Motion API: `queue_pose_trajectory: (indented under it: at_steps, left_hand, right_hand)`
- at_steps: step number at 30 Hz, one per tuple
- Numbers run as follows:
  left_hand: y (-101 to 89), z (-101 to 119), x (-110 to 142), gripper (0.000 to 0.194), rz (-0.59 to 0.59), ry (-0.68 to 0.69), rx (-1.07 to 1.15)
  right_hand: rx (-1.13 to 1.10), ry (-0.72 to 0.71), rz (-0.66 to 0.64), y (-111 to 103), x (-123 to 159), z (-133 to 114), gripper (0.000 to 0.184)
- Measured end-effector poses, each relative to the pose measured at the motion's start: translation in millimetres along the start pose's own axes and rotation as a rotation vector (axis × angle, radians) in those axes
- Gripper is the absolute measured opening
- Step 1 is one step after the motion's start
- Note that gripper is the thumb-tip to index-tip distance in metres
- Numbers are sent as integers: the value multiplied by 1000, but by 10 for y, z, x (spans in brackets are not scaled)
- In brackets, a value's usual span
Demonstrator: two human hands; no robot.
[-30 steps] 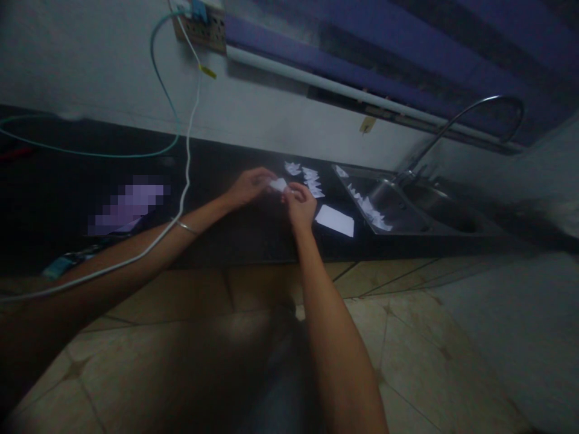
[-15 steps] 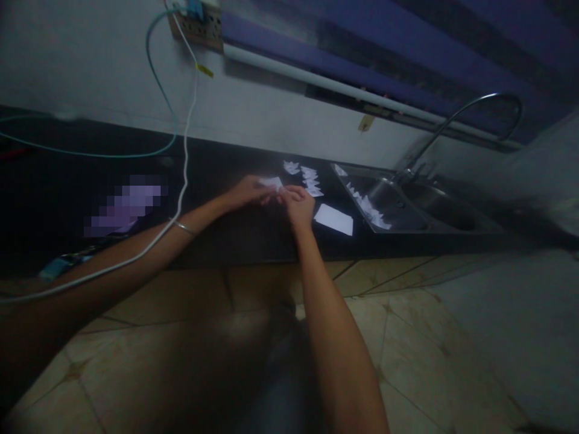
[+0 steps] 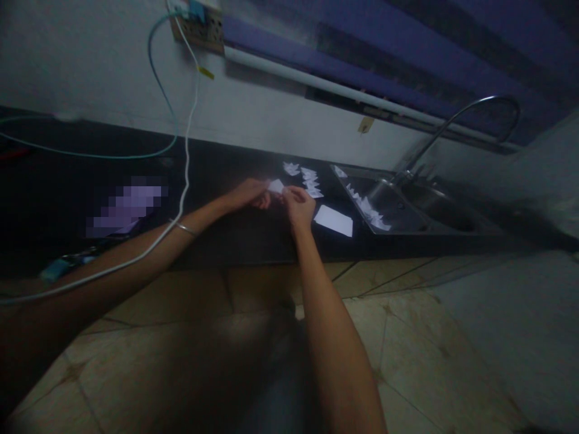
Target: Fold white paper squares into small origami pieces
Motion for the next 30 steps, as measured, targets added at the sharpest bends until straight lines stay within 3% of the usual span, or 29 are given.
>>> queue_pose_trajectory:
  at_steps: [8, 20, 25, 30]
  left_hand:
    - [-9, -26, -45, 45, 39, -89, 159]
    - [-33, -42, -43, 22, 75, -59, 156]
    - [-74, -9, -28, 13, 96, -44, 262]
    - [-125, -95, -58, 14, 121, -115, 321]
  right_hand:
    - [67, -24, -38, 39, 20, -14, 31]
    - [203, -116, -84, 74, 55, -66, 29]
    - [63, 40, -113, 113, 92, -94, 27]
    - [-42, 222, -131, 161, 120, -111, 10]
Point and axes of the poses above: each hand's wrist, its own x-axis away from the middle knuckle, its own y-axis out of the palm, z = x × y, the point moved 3 cm from there along -x, towards the middle knuckle, and after that the axes turned 9 degrees about -x, right-handed, at the moved point
